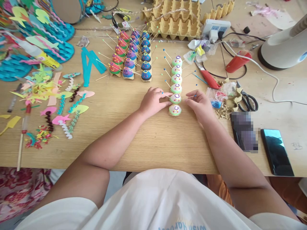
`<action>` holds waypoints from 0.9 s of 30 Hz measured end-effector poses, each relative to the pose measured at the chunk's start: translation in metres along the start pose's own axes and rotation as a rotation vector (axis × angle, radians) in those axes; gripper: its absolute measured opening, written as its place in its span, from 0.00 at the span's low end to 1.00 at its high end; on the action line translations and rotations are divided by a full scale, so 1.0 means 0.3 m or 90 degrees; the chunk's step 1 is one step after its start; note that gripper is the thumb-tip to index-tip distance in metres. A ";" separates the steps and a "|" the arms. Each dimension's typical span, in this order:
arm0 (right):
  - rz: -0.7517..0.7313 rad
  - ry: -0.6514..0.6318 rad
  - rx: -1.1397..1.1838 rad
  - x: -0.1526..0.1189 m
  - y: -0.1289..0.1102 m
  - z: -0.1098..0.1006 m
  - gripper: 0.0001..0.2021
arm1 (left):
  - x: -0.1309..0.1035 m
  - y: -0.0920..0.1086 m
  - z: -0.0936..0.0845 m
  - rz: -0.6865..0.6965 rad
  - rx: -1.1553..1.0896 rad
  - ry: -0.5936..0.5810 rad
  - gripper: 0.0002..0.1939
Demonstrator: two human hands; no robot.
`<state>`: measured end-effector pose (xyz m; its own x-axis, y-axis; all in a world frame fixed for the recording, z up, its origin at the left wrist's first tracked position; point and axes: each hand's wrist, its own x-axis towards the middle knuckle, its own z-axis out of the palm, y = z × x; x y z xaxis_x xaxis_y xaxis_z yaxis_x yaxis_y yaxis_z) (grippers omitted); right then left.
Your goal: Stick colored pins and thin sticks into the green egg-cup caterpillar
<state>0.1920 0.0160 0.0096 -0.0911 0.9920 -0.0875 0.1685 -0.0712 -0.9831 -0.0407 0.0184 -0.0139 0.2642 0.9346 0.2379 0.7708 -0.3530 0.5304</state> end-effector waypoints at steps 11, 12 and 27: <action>0.046 0.064 0.137 0.022 0.000 0.011 0.17 | -0.008 0.022 0.010 -0.047 -0.067 0.076 0.20; 0.044 0.069 0.143 0.023 0.001 0.011 0.18 | -0.009 0.024 0.010 -0.049 -0.065 0.081 0.20; 0.055 0.209 0.315 0.047 0.023 -0.004 0.17 | -0.003 -0.020 0.024 -0.104 -0.265 0.238 0.13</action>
<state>0.1931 0.0295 0.0017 0.2240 0.9552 -0.1935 -0.3228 -0.1146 -0.9395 -0.0414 0.0199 -0.0230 -0.1204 0.9263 0.3571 0.4720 -0.2630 0.8414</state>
